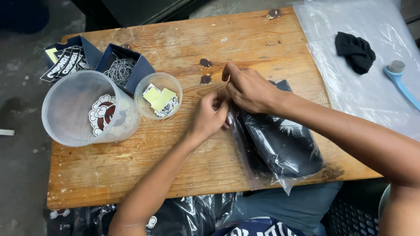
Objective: The person attaches a sticker to a small black bag, then wipes a clear plastic bag with a cloth. They place the bag inside the plastic bag, seal it, and set it aside. The person then retrieves another black bag and brushes its surface with a blue brush.
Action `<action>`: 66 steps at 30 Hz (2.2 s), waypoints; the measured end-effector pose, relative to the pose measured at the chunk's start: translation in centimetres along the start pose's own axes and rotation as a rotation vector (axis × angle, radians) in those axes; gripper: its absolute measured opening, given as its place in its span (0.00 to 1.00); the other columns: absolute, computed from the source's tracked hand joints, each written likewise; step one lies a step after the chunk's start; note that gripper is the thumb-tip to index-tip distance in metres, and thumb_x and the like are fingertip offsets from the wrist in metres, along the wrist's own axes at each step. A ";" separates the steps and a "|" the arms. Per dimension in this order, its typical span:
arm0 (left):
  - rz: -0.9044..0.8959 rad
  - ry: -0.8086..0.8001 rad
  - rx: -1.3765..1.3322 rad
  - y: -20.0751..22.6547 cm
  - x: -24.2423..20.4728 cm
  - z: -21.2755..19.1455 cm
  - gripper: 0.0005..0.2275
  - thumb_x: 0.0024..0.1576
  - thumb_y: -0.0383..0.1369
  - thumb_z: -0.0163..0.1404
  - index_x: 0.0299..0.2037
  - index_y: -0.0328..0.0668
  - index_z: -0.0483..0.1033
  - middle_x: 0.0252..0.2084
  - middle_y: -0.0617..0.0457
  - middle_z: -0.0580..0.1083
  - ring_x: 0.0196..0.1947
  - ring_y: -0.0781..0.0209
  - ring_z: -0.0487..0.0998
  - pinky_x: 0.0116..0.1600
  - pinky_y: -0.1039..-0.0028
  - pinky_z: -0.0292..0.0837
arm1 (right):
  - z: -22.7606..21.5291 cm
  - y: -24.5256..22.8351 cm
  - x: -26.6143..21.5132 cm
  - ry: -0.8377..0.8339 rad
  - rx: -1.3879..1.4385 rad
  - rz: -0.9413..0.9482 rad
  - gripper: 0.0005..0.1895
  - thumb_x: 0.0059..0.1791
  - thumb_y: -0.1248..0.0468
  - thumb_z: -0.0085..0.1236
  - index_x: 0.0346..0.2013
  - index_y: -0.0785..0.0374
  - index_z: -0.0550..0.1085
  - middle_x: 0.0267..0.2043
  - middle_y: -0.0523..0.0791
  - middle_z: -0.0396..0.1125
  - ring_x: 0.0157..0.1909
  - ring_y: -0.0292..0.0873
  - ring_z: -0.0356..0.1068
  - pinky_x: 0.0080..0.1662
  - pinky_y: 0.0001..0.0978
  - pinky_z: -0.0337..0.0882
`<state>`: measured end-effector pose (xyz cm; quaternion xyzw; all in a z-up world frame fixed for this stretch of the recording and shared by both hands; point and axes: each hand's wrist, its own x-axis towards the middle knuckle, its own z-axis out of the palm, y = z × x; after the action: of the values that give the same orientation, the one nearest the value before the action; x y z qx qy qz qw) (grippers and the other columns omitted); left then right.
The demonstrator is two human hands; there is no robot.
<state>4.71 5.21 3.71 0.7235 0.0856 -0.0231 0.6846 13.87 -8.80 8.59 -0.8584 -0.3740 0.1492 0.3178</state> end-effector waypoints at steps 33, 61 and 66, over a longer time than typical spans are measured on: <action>0.074 -0.085 0.198 -0.4 0.8 -0.5 0.06 0.62 0.30 0.44 0.37 0.38 0.73 0.17 0.44 0.75 0.11 0.56 0.77 0.14 0.78 0.74 | 3.5 1.7 -1.8 0.329 0.013 -0.143 0.13 0.48 0.67 0.41 0.46 0.62 0.66 0.32 0.52 0.67 0.36 0.63 0.72 0.37 0.57 0.71; -0.057 -0.295 0.083 -0.1 -2.6 1.2 0.24 0.58 0.30 0.55 0.53 0.38 0.48 0.46 0.32 0.72 0.44 0.46 0.80 0.42 0.61 0.83 | -7.6 -5.2 -18.9 0.307 0.260 0.470 0.25 0.39 0.65 0.63 0.51 0.67 0.75 0.50 0.58 0.73 0.58 0.60 0.71 0.54 0.58 0.72; -0.013 -0.046 -0.162 3.9 -8.3 -2.2 0.26 0.52 0.27 0.55 0.54 0.39 0.49 0.53 0.33 0.73 0.46 0.50 0.82 0.53 0.64 0.82 | -10.7 -2.0 -21.7 0.420 0.147 0.605 0.07 0.55 0.68 0.48 0.42 0.63 0.75 0.32 0.42 0.64 0.34 0.36 0.58 0.37 0.29 0.57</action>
<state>-3.02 6.41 8.91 0.6645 0.0761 -0.0373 0.7424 3.39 -28.42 18.34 -0.9168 -0.0183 0.0834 0.3900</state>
